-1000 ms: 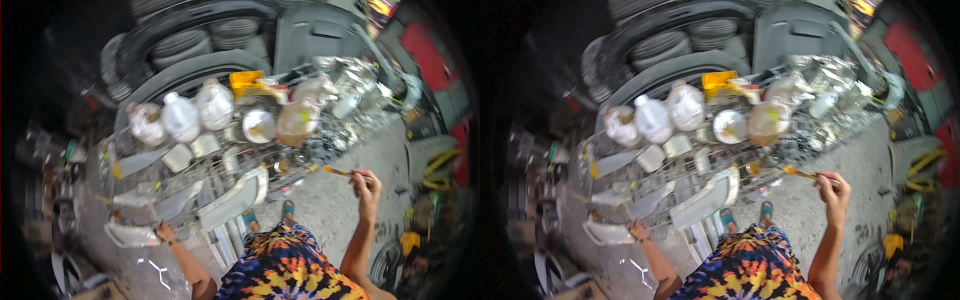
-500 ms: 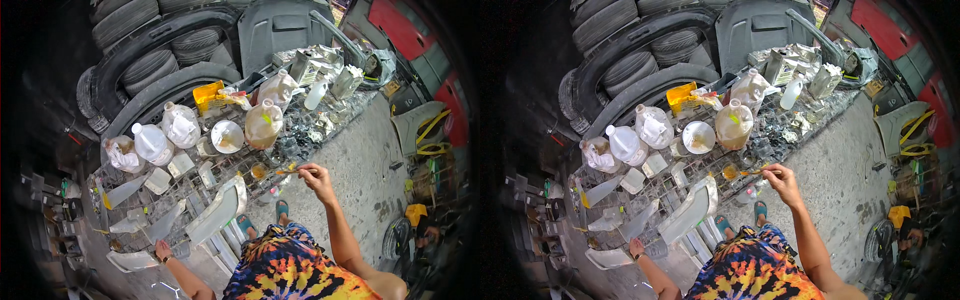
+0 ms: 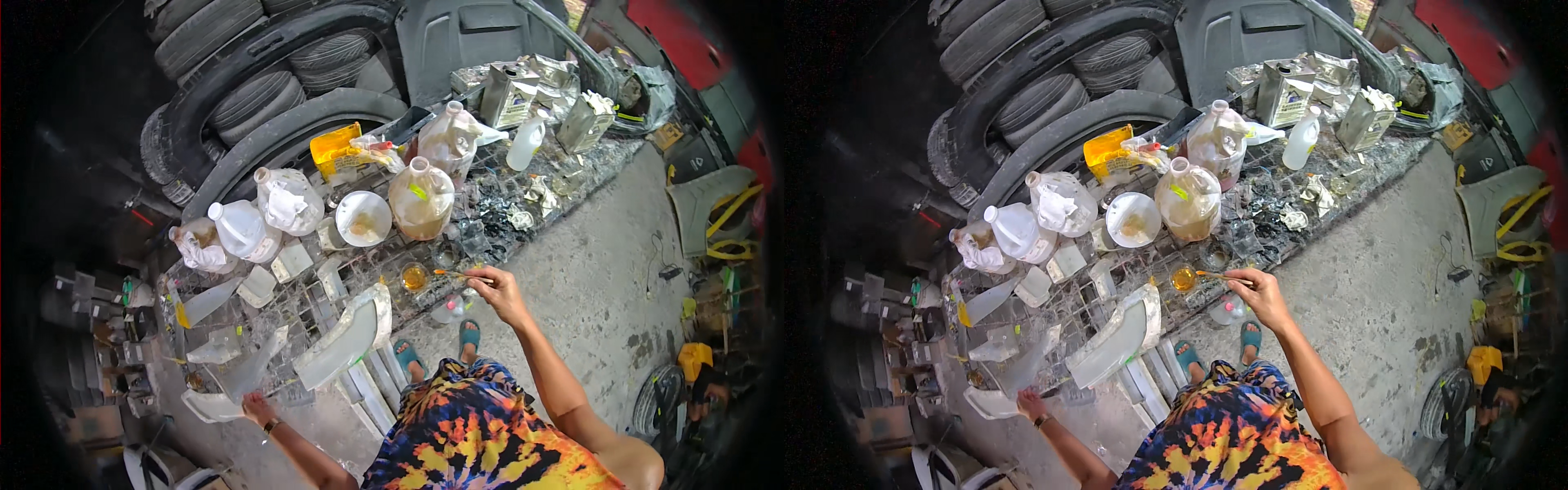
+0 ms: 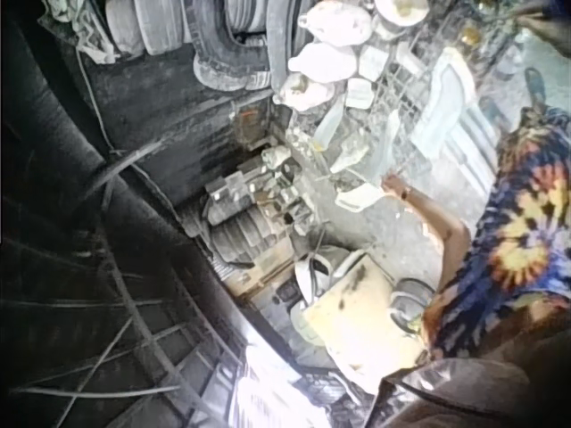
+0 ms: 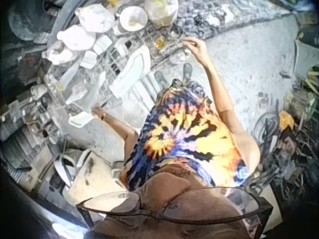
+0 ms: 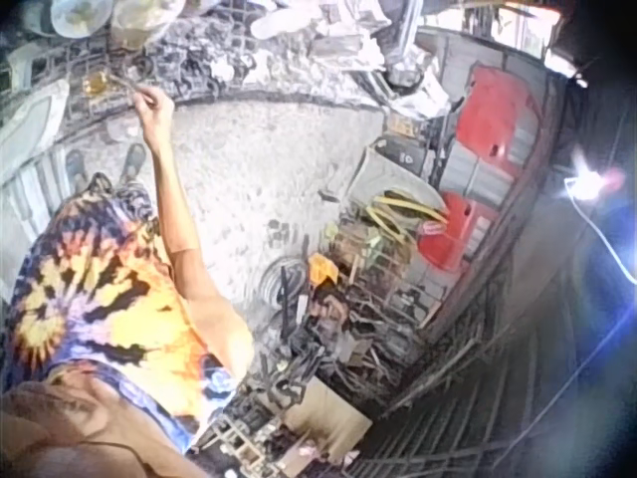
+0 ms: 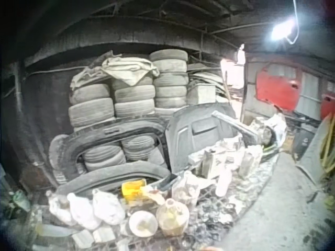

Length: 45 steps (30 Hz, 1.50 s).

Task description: Applying resin or body filler to a car panel with a brush.

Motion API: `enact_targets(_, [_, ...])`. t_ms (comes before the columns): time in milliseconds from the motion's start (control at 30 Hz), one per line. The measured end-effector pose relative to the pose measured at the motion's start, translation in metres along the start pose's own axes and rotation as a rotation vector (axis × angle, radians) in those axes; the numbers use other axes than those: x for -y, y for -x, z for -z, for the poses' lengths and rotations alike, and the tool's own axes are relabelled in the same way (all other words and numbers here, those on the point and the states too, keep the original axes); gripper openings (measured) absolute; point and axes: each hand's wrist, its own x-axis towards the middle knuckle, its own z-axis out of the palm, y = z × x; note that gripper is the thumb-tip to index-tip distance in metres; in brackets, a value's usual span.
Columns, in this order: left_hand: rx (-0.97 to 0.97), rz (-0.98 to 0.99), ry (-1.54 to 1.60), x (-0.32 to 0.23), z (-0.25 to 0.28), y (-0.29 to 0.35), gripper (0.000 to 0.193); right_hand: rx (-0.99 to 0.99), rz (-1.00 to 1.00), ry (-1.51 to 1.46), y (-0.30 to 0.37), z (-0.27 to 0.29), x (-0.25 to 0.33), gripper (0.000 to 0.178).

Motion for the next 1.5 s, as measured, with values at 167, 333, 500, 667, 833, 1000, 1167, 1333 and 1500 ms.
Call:
enact_targets(167, [0.105, -0.321, 0.079, -0.033, 0.01, 0.119, 0.012, 0.253, 0.282, 0.47, -0.05, 0.014, -0.024, 0.02])
enact_targets(333, [1.057, -0.127, 0.355, -0.068, 0.042, 0.242, 0.026, 0.498, 0.698, 0.706, -0.09, -0.014, -0.037, 0.014])
enact_targets(500, [0.26, -0.268, 0.184, -0.006, -0.012, 0.387, 0.025, 0.734, 0.78, 0.859, -0.114, -0.035, -0.065, 0.013])
enact_targets(667, [0.167, -0.165, 0.152, 0.03, -0.027, 0.454, 0.019, 0.799, 0.896, 0.99, -0.125, -0.048, -0.095, 0.012])
enact_targets(833, [0.112, -0.145, 0.169, 0.047, -0.034, 0.475, 0.012, 0.807, 0.813, 1.059, -0.125, -0.047, -0.096, 0.014])
enact_targets(1000, [0.068, -0.124, 0.126, 0.026, -0.037, 0.488, 0.01, 0.573, 0.717, 0.632, -0.114, -0.062, -0.089, 0.019])
enact_targets(1167, [0.331, -0.065, 0.155, 0.027, -0.052, 0.458, 0.003, 0.277, 0.352, 0.158, -0.146, -0.019, -0.149, 0.024])
enact_targets(1333, [0.443, -0.092, 0.293, -0.007, -0.068, 0.454, 0.019, 0.201, -0.489, -0.641, -0.098, -0.029, -0.136, 0.011])
enact_targets(1500, [0.558, -0.05, 0.246, -0.031, -0.08, 0.456, 0.017, 0.052, -0.605, -1.061, -0.072, -0.004, -0.123, 0.014])
